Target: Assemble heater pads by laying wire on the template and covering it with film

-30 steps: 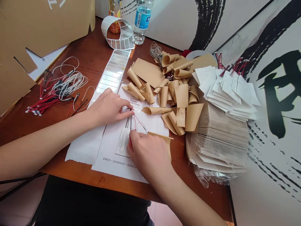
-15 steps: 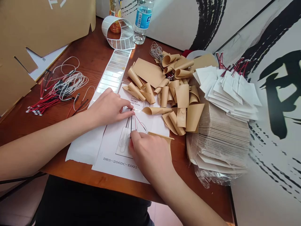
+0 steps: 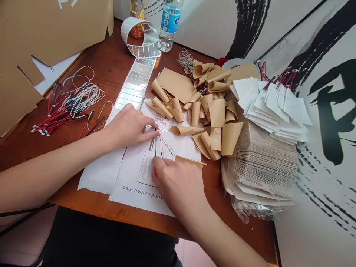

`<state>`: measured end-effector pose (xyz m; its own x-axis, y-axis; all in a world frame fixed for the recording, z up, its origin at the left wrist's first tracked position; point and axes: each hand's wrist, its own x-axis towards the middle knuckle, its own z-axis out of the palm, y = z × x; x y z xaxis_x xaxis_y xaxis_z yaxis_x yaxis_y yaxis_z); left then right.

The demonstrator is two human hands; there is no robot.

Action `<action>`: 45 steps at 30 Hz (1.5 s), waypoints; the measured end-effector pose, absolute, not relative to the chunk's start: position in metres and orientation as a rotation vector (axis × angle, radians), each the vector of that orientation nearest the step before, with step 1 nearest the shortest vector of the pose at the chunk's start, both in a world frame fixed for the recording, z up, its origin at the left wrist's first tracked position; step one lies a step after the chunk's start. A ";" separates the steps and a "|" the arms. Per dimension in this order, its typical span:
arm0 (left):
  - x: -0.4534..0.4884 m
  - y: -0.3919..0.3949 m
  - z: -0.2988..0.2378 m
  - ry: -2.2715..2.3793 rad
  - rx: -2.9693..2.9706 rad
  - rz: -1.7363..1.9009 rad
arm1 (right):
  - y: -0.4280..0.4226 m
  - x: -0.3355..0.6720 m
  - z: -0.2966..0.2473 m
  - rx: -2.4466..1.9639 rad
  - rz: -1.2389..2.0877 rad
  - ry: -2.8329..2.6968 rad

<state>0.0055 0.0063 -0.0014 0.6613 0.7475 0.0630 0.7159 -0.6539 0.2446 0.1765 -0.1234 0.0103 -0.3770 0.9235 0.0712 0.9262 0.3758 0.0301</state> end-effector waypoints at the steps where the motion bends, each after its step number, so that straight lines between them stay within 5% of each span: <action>1: 0.005 0.006 -0.002 1.194 2.679 0.241 | -0.124 0.177 0.010 -1.738 -0.091 -2.578; 35: 0.005 0.006 -0.001 1.187 2.658 0.227 | -0.119 0.184 0.005 -1.459 -0.265 -2.544; 45: 0.005 0.007 -0.001 1.194 2.656 0.238 | -0.110 0.185 0.005 -1.504 0.427 -2.291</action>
